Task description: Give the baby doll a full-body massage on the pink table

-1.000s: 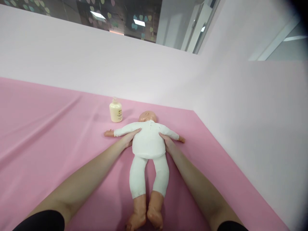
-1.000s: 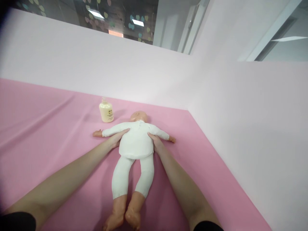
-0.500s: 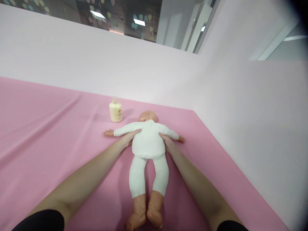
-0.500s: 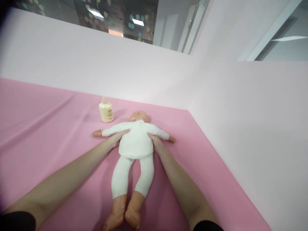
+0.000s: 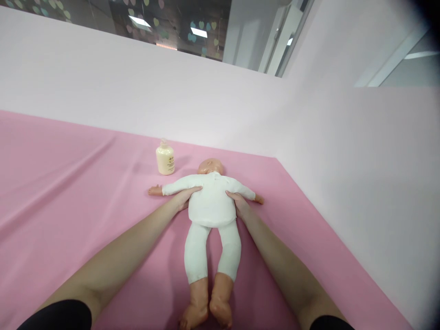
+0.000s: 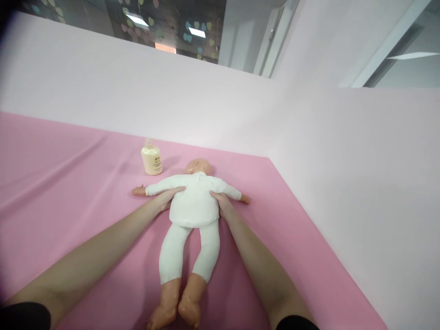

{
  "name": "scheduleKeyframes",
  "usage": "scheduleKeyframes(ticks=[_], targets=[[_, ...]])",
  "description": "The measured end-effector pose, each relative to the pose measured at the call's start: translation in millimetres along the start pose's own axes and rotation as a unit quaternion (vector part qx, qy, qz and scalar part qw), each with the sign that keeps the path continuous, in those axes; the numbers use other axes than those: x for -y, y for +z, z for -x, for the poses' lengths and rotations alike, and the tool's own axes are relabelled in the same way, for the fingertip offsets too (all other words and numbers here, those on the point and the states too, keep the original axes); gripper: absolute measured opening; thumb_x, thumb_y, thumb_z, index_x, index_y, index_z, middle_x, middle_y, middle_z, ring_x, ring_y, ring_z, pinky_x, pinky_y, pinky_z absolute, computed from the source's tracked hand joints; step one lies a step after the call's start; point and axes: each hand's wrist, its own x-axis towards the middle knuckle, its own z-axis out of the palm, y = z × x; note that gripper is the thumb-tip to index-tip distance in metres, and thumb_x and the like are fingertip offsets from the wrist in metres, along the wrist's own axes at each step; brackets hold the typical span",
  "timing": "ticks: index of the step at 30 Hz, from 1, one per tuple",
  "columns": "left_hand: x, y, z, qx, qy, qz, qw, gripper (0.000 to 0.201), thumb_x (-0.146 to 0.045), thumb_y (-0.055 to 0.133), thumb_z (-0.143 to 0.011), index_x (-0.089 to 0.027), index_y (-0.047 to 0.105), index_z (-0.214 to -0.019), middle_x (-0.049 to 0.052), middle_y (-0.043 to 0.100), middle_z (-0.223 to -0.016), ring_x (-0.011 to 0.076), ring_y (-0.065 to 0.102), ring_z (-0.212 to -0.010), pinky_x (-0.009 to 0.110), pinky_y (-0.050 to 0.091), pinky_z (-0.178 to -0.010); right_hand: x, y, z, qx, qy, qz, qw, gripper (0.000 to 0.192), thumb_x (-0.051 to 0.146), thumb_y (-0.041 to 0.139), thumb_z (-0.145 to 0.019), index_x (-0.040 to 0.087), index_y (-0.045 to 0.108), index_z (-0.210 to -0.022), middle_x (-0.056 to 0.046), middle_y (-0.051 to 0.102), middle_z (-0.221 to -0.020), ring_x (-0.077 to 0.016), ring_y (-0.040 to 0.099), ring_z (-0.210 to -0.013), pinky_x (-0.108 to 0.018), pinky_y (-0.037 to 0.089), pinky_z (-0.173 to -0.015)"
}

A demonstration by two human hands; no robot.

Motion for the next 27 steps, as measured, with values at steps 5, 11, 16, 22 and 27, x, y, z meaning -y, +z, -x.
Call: scheduleKeyframes(ticks=[5, 11, 16, 22, 27], targets=[[1.1, -1.9, -1.4, 0.000, 0.007, 0.005, 1.000, 0.035, -0.025, 0.059, -0.081, -0.008, 0.056, -0.111, 0.007, 0.070, -0.100, 0.0220, 0.057, -0.112, 0.028, 0.045, -0.095, -21.3, -10.4, -8.0, 0.055, 0.063, -0.115, 0.990, 0.031, 0.038, 0.057, -0.076, 0.008, 0.062, -0.081, -0.001, 0.063, -0.059, -0.0168, 0.064, -0.078, -0.024, 0.047, -0.074], [2.9, -3.9, -2.6, -0.001, 0.000, -0.005, 1.000, 0.041, -0.026, 0.060, -0.078, -0.006, 0.054, -0.114, 0.012, 0.068, -0.106, 0.0248, 0.055, -0.115, 0.030, 0.045, -0.096, -44.8, -13.8, -23.2, 0.034, 0.107, -0.145, 0.983, 0.027, 0.034, 0.062, -0.071, 0.011, 0.060, -0.085, -0.002, 0.065, -0.065, -0.0200, 0.063, -0.084, -0.028, 0.047, -0.078], [1.2, -0.3, 3.1, -0.001, 0.013, -0.065, 0.998, 0.051, -0.035, 0.065, -0.073, -0.009, 0.053, -0.116, 0.013, 0.068, -0.105, 0.0263, 0.051, -0.120, 0.032, 0.038, -0.104, -66.1, -19.1, -34.3, 0.010, 0.129, -0.196, 0.972, 0.032, 0.032, 0.070, -0.064, 0.011, 0.060, -0.087, -0.006, 0.069, -0.075, -0.0225, 0.063, -0.086, -0.031, 0.048, -0.081], [-4.5, 1.9, 11.3, -0.019, 0.036, -0.102, 0.994, 0.059, -0.039, 0.067, -0.069, -0.013, 0.052, -0.119, 0.013, 0.068, -0.107, 0.0275, 0.045, -0.125, 0.037, 0.037, -0.105, -59.2, -20.3, -34.9, -0.003, 0.110, -0.209, 0.972, 0.026, 0.031, 0.073, -0.061, 0.015, 0.060, -0.078, -0.004, 0.070, -0.074, -0.0203, 0.065, -0.075, -0.032, 0.051, -0.075], [-14.2, 6.0, 18.4, -0.044, 0.067, -0.095, 0.992, 0.054, -0.039, 0.070, -0.068, -0.013, 0.054, -0.112, 0.012, 0.066, -0.113, 0.0278, 0.046, -0.125, 0.035, 0.039, -0.104, -32.5, -20.7, -26.3, -0.028, 0.075, -0.181, 0.980, 0.028, 0.035, 0.076, -0.059, 0.017, 0.059, -0.072, -0.004, 0.070, -0.072, -0.0211, 0.066, -0.072, -0.032, 0.053, -0.068]])
